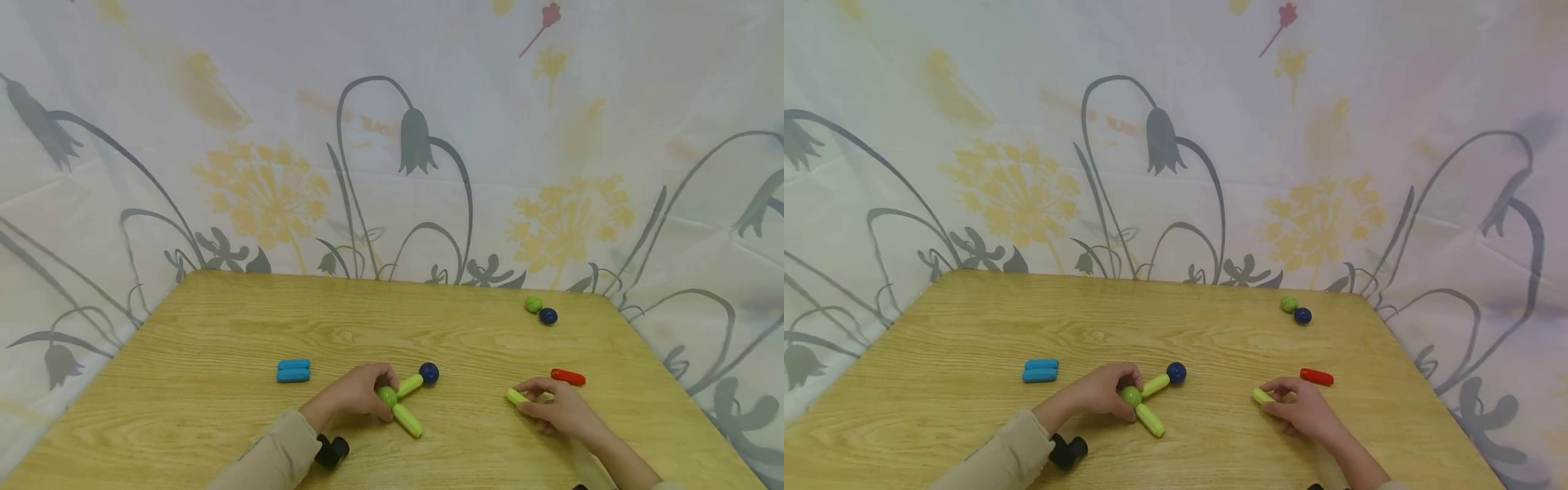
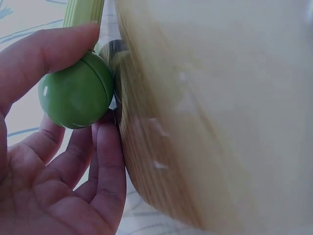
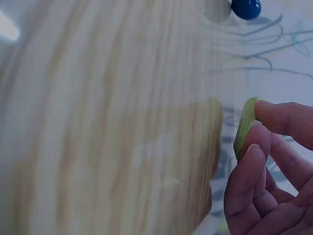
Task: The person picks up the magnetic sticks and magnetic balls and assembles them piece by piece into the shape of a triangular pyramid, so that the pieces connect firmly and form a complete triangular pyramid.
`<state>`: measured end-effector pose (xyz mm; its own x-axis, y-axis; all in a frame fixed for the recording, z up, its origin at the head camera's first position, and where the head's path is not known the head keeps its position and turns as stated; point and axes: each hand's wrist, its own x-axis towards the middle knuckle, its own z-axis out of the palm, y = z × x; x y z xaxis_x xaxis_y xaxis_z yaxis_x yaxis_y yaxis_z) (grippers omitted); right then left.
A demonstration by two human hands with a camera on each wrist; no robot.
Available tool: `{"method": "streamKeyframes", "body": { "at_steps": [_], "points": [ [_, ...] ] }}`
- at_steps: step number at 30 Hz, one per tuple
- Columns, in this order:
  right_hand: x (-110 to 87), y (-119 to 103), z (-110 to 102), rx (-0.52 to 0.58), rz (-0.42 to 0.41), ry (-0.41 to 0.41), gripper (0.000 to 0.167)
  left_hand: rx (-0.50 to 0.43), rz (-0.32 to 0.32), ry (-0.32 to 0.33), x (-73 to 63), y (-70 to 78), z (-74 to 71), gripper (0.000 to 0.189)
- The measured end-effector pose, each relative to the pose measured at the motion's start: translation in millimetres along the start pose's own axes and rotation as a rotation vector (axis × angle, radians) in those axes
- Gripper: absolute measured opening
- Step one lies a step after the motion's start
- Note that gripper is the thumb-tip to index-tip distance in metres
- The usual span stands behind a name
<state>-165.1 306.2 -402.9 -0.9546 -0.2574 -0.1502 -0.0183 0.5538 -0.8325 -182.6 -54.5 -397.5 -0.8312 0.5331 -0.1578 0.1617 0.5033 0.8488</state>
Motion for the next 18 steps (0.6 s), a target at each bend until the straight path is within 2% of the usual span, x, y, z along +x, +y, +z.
{"method": "streamKeyframes", "body": {
  "at_steps": [6, 13, 18],
  "points": [
    [6.2, -8, 13, 0.009, -0.039, -0.031, 0.04, 0.006, 0.009, 0.005, -0.7, 0.1, 0.2, 0.035],
    [18.4, -16, 28, 0.025, -0.043, -0.057, 0.04, 0.007, -0.02, 0.01, -1.0, 0.3, 0.2, 0.048],
    [24.8, -25, 37, 0.036, -0.072, -0.082, 0.04, 0.017, -0.014, 0.014, -1.7, 0.9, 0.8, 0.051]
  ]
}}
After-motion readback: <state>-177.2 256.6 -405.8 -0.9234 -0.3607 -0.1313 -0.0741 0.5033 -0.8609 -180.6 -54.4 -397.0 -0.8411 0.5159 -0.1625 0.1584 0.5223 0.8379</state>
